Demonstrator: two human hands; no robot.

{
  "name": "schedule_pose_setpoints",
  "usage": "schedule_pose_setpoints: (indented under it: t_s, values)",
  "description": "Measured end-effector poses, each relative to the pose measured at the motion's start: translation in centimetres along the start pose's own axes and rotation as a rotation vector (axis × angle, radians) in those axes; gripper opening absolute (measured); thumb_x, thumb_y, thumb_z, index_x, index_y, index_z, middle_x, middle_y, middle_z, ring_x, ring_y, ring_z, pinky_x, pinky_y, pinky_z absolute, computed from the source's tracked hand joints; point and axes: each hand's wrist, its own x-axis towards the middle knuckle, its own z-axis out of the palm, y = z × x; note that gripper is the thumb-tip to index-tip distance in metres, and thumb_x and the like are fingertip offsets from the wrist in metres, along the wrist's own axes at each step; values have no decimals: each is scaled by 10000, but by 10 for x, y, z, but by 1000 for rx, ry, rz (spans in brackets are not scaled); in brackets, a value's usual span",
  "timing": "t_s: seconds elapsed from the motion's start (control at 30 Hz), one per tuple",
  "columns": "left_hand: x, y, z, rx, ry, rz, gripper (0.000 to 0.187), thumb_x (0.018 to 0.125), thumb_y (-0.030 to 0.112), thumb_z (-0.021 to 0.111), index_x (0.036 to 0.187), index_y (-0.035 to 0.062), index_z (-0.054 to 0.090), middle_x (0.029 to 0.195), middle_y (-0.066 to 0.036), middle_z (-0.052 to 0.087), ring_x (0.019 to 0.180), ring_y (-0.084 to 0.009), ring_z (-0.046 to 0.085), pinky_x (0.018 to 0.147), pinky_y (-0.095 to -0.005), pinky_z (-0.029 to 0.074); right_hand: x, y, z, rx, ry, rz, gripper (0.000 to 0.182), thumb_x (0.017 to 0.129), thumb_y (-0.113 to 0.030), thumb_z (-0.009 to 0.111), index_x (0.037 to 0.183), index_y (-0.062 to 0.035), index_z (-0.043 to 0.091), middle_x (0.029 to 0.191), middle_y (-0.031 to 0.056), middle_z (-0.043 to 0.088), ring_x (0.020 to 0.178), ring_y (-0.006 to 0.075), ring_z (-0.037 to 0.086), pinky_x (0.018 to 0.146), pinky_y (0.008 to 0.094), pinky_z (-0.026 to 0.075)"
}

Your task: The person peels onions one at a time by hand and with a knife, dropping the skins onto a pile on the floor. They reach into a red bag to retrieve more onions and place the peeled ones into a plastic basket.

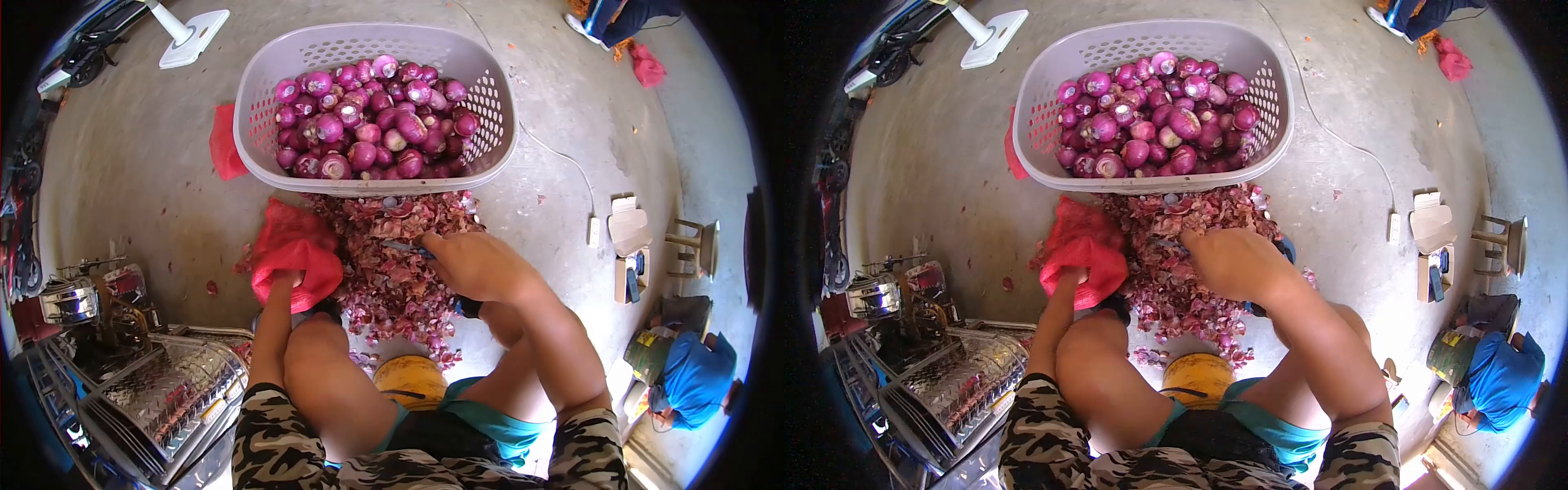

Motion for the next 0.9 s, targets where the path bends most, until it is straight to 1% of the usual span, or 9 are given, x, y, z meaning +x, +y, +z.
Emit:
schedule_pose_setpoints:
  t_s: [0.17, 0.37, 0.53, 0.7, 0.8, 0.9]
  values:
    - [0, 2, -1, -11, -2, -5, 383, 855, 309, 434, 1119, 48, 531, 957, -144, 613, 860, -257, 582, 754, -371, 433, -3, 1, 2, 7, 32, -30, 222, 795, -121, 530, 974, 10, 524, 749, 241, 622, 757, 411, 617, 670, 513, 465]
    - [-14, 1, 16, -32, -15, -9, 400, 857, 317, 429, 1149, 57, 513, 956, -122, 609, 851, -228, 576, 739, -351, 428, -3, 1, 2, 11, 17, -29, 248, 830, -196, 551, 953, 16, 520, 723, 242, 613, 733, 415, 611, 658, 518, 456]
    - [-51, 0, 38, -82, -40, -1, 415, 858, 324, 424, 1174, 65, 497, 956, -104, 605, 843, -204, 571, 727, -334, 423, -1, -2, 0, -5, 30, -26, 264, 836, -211, 557, 965, 16, 519, 737, 237, 619, 745, 407, 614, 660, 512, 462]
    - [-117, 1, 54, -247, -70, -13, 431, 859, 330, 420, 1199, 72, 482, 955, -87, 602, 835, -180, 566, 715, -317, 419, -1, -6, -4, -9, 1, -28, 285, 823, -201, 576, 996, 15, 511, 755, 234, 625, 762, 400, 619, 664, 500, 470]
    - [-149, 3, 34, -417, -70, -85, 442, 860, 334, 417, 1214, 77, 473, 955, -76, 600, 831, -165, 563, 708, -307, 416, -2, -6, -8, -12, -6, -33, 300, 805, -185, 590, 1013, 16, 511, 756, 236, 625, 765, 397, 621, 667, 492, 473]
    - [-173, 8, -36, -682, -43, -305, 452, 861, 339, 415, 1230, 81, 463, 955, -65, 598, 826, -151, 561, 700, -296, 413, -4, -6, -9, -5, -4, -47, 310, 803, -178, 593, 1028, 19, 510, 759, 236, 624, 771, 395, 620, 674, 486, 474]
